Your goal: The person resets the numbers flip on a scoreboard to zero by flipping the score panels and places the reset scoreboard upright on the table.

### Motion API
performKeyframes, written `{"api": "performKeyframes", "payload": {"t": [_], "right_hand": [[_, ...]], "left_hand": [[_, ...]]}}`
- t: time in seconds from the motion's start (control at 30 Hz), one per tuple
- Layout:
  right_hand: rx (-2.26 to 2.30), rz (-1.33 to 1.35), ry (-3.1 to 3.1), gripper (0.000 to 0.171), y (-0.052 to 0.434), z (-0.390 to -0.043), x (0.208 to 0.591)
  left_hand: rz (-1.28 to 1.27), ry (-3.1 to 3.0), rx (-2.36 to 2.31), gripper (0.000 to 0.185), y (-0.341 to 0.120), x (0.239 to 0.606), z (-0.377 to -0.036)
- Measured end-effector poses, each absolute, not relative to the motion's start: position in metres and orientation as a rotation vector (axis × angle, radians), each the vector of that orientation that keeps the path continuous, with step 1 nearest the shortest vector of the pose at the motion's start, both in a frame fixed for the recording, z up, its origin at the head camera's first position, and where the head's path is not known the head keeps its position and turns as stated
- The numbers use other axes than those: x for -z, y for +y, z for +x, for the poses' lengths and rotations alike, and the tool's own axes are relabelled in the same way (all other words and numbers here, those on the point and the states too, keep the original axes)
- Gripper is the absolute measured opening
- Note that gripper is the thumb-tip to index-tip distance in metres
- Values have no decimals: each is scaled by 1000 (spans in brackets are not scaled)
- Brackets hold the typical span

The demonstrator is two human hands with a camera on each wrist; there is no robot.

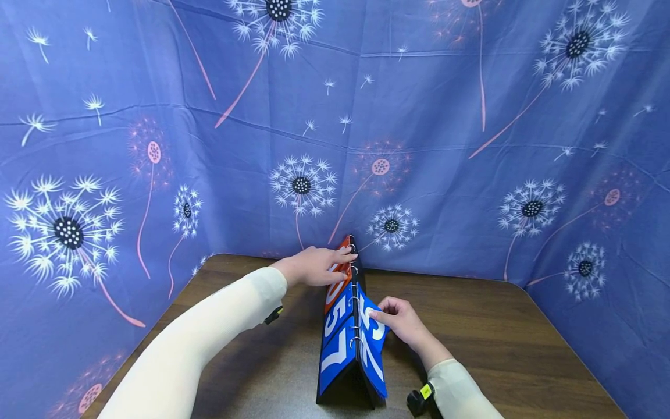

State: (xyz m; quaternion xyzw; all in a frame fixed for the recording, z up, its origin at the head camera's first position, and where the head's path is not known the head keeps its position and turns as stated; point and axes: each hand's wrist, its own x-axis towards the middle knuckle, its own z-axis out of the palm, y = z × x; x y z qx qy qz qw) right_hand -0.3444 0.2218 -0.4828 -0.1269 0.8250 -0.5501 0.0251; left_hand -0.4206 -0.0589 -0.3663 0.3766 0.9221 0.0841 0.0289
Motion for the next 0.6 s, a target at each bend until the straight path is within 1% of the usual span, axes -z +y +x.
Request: {"api": "performKeyframes", "payload": {"t": [0.43, 0.6], "right_hand": [[1673, -382, 2608, 29, 229, -347, 476], [1736, -293, 2538, 30, 241, -346, 463]], "left_hand": [[1150, 2848, -271, 65, -59, 367, -420], [1161, 2841, -275, 64, -60, 367, -420]]}}
